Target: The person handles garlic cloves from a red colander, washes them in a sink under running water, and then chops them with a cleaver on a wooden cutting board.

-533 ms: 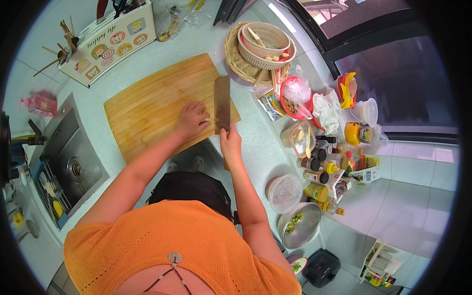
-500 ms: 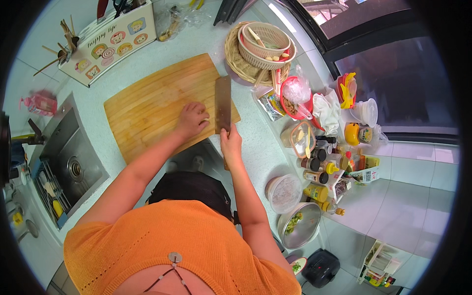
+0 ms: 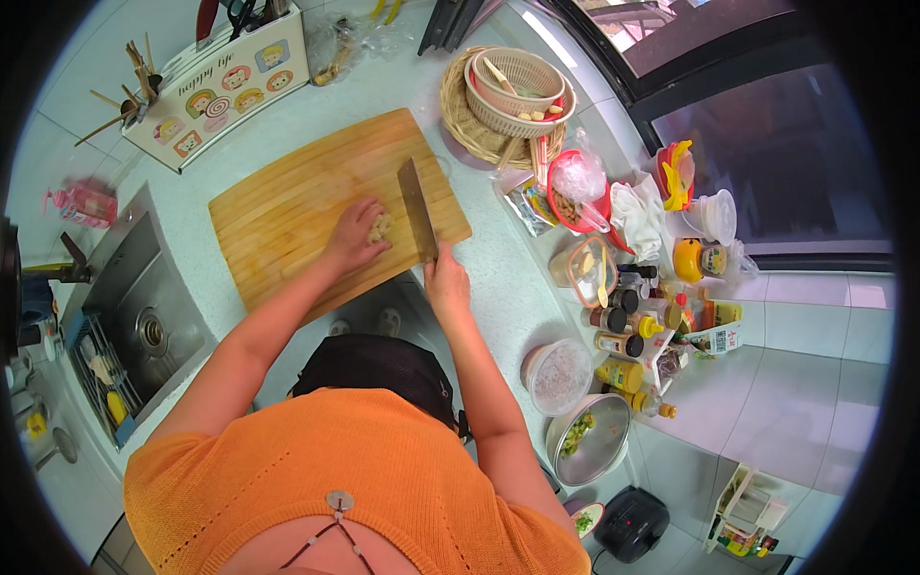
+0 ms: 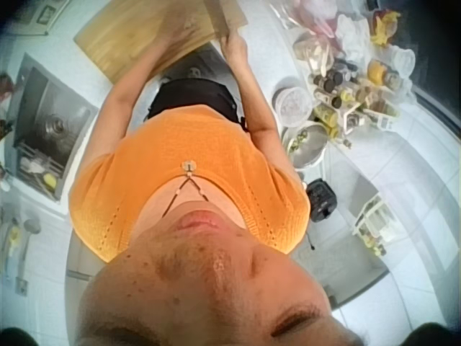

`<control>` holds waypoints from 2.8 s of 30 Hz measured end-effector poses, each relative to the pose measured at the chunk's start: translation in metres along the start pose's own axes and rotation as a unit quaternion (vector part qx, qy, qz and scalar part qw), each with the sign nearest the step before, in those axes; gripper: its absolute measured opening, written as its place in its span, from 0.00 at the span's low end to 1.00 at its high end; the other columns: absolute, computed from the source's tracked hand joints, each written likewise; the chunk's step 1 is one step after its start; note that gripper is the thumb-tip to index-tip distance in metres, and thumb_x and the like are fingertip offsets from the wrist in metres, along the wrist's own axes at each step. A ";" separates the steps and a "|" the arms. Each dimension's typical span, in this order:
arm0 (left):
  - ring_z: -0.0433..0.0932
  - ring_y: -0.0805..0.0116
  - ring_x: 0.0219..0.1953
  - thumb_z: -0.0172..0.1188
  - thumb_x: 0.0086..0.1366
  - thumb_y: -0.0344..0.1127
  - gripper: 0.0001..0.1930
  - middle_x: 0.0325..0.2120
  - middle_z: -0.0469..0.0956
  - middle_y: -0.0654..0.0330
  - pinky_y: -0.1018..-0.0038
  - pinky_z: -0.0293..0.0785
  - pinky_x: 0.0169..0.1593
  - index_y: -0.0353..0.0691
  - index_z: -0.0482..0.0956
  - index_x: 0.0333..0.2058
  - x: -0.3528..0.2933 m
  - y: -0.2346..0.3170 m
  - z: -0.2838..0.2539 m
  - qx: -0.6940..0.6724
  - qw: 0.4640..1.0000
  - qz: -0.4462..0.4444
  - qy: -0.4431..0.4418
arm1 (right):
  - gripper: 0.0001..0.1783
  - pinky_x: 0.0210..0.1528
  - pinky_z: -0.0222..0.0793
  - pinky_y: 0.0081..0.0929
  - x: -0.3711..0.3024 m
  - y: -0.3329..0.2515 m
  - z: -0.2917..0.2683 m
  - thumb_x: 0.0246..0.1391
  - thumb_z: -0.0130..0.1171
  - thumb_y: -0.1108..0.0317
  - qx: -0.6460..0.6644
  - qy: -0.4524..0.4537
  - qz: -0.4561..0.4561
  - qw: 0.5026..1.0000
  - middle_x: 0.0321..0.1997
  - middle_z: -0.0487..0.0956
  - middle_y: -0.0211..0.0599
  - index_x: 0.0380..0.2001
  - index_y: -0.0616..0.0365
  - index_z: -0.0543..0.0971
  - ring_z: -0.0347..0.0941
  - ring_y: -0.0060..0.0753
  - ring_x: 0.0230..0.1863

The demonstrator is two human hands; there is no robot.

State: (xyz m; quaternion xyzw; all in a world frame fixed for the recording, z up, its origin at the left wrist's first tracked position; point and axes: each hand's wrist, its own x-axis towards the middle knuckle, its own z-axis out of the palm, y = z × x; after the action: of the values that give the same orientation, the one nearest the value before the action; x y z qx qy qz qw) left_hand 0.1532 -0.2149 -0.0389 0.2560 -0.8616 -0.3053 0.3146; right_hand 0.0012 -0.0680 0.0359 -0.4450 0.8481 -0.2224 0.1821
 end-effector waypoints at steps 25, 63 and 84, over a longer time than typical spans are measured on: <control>0.69 0.50 0.43 0.65 0.46 0.28 0.16 0.39 0.71 0.53 0.62 0.69 0.46 0.39 0.74 0.36 0.000 0.003 0.003 -0.037 0.998 0.001 0.057 | 0.11 0.33 0.68 0.54 0.033 -0.028 -0.023 0.53 0.52 0.67 -0.135 -0.102 -0.137 0.976 0.25 0.76 0.58 0.37 0.61 0.67 0.73 0.63 0.30; 0.70 0.50 0.43 0.63 0.48 0.27 0.14 0.38 0.71 0.50 0.63 0.69 0.46 0.37 0.73 0.35 -0.001 0.001 0.005 -0.046 0.996 -0.016 0.071 | 0.14 0.32 0.67 0.53 0.029 -0.015 0.001 0.54 0.53 0.68 -0.076 -0.085 -0.149 0.982 0.26 0.76 0.60 0.41 0.64 0.67 0.72 0.65 0.31; 0.70 0.49 0.44 0.66 0.45 0.27 0.17 0.40 0.71 0.50 0.63 0.70 0.47 0.36 0.73 0.35 -0.004 0.002 0.001 -0.045 0.996 -0.013 0.071 | 0.13 0.32 0.67 0.54 0.033 -0.030 0.031 0.53 0.53 0.69 -0.039 -0.034 -0.147 0.988 0.25 0.76 0.57 0.40 0.62 0.67 0.72 0.64 0.30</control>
State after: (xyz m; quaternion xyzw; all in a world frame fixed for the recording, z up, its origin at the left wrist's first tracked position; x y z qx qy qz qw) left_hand 0.1541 -0.2106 -0.0394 0.2734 -0.8191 -0.3288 0.3824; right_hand 0.0190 -0.1173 0.0223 -0.5790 0.7749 -0.1982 0.1582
